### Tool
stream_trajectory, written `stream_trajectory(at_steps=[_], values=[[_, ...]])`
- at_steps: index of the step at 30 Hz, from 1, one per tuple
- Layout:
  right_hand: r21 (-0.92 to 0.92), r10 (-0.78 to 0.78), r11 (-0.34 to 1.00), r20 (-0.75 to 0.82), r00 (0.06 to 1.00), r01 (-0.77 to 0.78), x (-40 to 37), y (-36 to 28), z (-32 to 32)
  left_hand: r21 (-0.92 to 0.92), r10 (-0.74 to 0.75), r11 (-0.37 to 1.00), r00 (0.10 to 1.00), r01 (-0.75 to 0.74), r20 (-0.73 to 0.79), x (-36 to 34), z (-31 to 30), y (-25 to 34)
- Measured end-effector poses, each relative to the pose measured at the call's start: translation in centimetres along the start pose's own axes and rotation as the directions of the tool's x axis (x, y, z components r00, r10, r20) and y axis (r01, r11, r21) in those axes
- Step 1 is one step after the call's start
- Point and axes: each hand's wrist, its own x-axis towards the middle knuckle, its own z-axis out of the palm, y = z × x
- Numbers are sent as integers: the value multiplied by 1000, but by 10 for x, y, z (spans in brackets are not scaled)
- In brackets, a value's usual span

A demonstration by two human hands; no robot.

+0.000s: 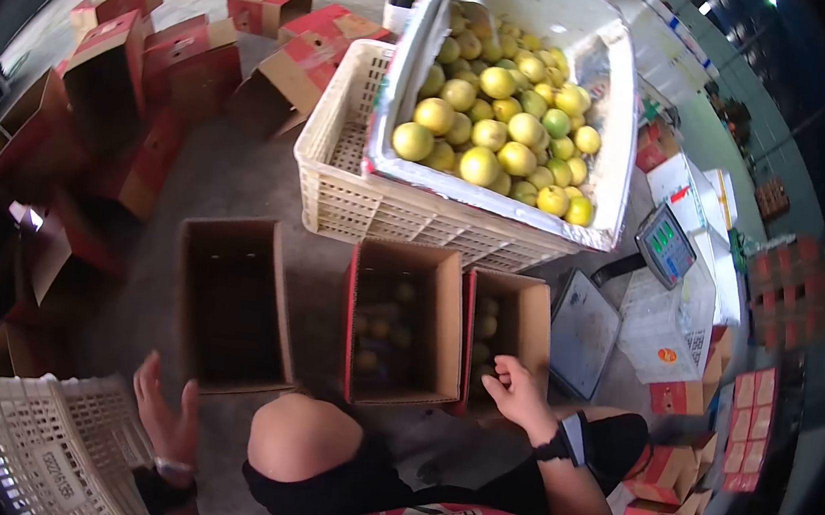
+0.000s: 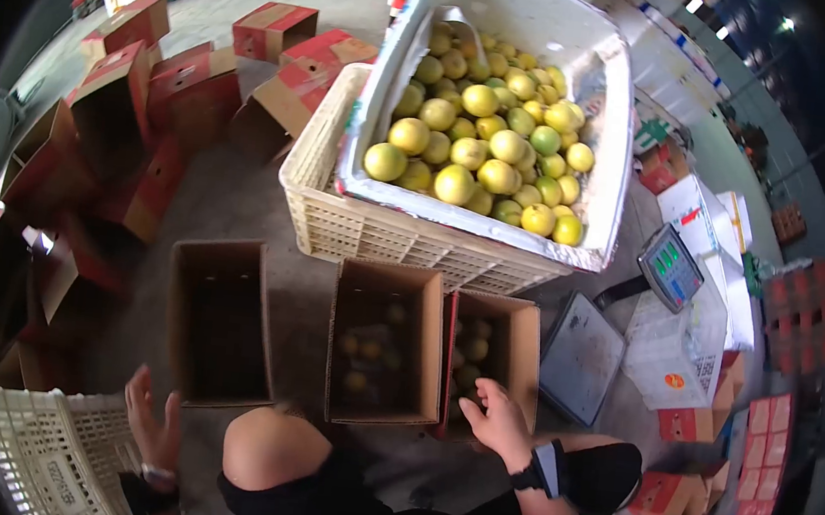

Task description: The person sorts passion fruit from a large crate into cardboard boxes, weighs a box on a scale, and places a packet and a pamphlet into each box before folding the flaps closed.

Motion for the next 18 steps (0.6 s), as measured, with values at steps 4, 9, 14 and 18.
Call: stream_trajectory(at_steps=[4,9,14,18], values=[[142,155,976,68,986,-163,28,-1,33,246,-85,968,984,45,155,69,47,7],[-21,152,988,39,988,-151,40,-19,74,135,-230,971,916,196,328,86,89,-59],[93,111,990,-8,994,-110,49,10,74,-14,33,999,747,-32,664,80,126,-10],[46,60,997,-25,998,-59,53,10,67,-204,32,959,644,196,765,102,154,77]])
